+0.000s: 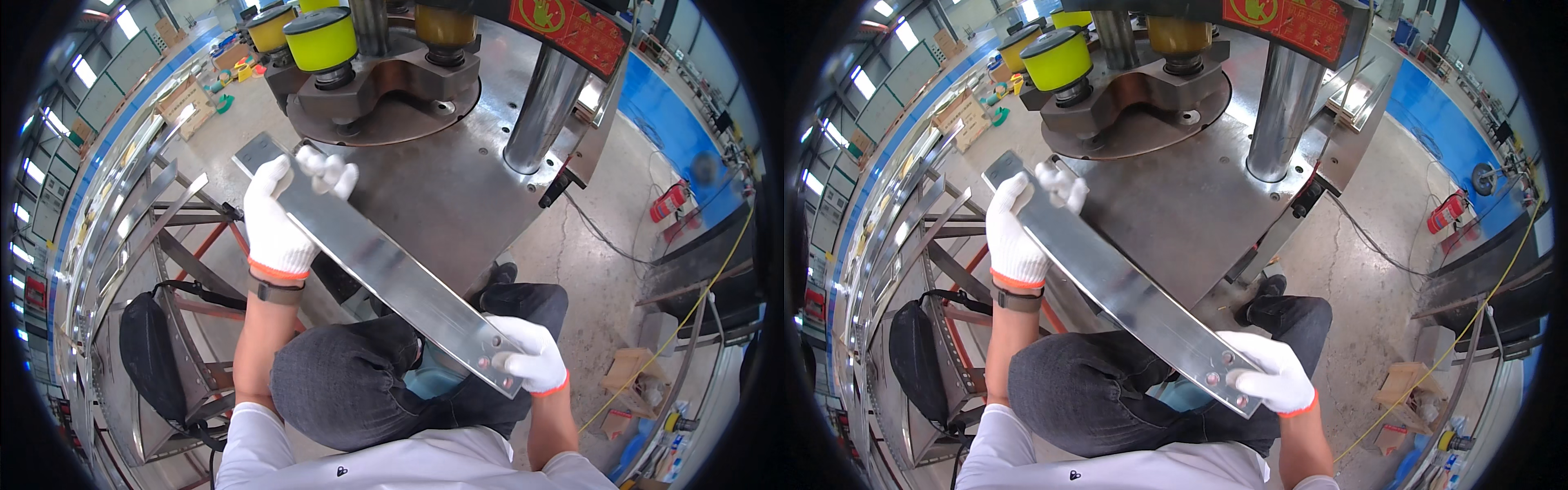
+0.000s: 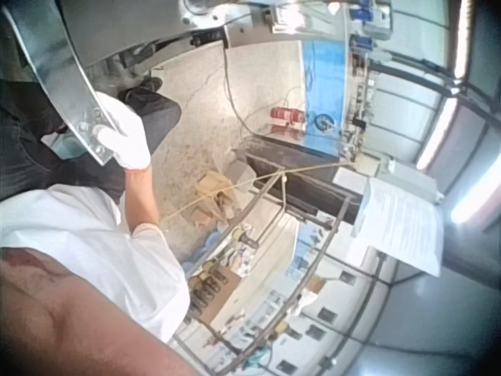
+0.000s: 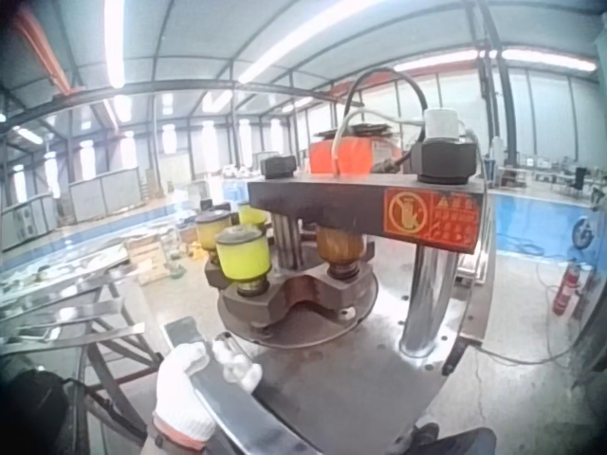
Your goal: The person positions a metal sheet under a press brake and bends it along a straight edge. They repeatedly reposition the sheet to bend different sections, using gloved hands to hold and align the material during each press cycle.
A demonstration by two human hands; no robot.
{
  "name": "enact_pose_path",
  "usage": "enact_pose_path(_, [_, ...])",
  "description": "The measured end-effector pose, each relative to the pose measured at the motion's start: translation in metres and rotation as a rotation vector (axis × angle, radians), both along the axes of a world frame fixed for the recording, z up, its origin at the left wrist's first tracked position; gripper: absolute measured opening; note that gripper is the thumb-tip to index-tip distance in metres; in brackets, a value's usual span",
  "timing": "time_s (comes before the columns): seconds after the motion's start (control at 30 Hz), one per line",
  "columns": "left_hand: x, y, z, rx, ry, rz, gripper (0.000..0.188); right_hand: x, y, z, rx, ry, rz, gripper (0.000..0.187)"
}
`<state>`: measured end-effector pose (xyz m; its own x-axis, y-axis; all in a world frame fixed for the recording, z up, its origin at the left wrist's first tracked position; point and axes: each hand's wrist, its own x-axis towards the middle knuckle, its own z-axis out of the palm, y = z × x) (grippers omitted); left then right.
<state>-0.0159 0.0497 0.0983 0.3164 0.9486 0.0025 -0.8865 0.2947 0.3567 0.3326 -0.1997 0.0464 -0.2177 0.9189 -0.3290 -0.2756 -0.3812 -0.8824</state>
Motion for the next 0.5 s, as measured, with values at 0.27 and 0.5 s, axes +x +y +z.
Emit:
enact_pose_path(0.27, [0.025, 0.005, 0.0, 0.235, 0.79, -0.099, 0.031, 0.023, -0.081, -0.035, 0.113, 0.13, -0.375, 0.092])
enact_pose_path(0.5, [0.04, -0.003, 0.029, 0.626, 1.272, -0.165, 0.048, 0.045, -0.119, -0.016, 0.148, -0.123, -0.554, 0.089])
